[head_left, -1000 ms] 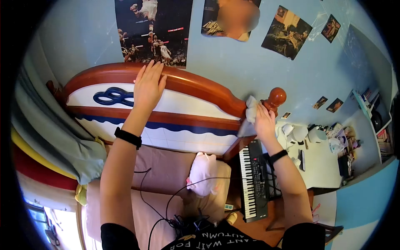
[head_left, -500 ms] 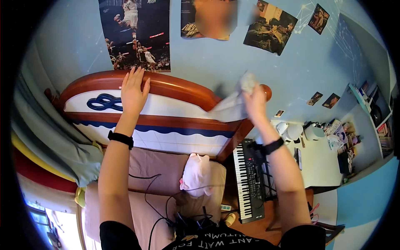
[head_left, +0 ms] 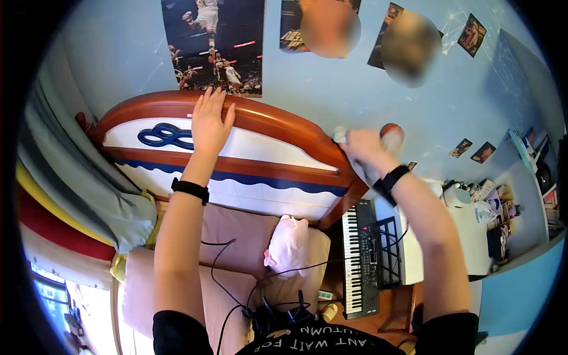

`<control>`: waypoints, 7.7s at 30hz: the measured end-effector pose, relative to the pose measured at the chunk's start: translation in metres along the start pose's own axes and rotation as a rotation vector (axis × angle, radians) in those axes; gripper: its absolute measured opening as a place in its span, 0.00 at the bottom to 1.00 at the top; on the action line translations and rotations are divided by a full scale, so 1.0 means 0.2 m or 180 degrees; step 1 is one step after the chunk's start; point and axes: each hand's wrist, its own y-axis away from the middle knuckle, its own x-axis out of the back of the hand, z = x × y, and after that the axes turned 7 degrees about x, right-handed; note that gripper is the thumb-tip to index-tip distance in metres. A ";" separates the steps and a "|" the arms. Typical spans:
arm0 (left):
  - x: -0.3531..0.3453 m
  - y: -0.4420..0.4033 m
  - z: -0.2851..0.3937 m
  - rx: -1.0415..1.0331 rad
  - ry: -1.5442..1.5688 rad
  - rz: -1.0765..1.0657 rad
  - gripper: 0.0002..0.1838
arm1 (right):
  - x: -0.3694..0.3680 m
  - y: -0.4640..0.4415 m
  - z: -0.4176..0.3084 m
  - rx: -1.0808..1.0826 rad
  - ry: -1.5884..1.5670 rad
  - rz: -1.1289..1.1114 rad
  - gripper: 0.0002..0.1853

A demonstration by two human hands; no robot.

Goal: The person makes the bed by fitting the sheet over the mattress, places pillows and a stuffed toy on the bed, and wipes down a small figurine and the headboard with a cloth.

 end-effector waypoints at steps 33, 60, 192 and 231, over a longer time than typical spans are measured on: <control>0.23 0.33 -1.07 0.1608 0.0390 0.0098 0.26 | 0.10 -0.19 -0.58 -0.0983 -0.2910 0.1657 0.25; 0.19 -0.07 -1.32 0.0914 0.0342 0.0511 0.15 | 0.14 -0.20 -0.63 -0.1167 -0.2347 0.1763 0.28; -0.11 0.62 -2.66 0.4573 0.0262 0.0638 0.33 | 0.62 -2.82 -3.95 0.3005 0.0749 0.0012 0.36; -0.08 0.63 -2.69 0.4623 -0.0071 0.0408 0.32 | 0.88 -1.19 -1.66 0.2181 -0.0732 -0.0277 0.35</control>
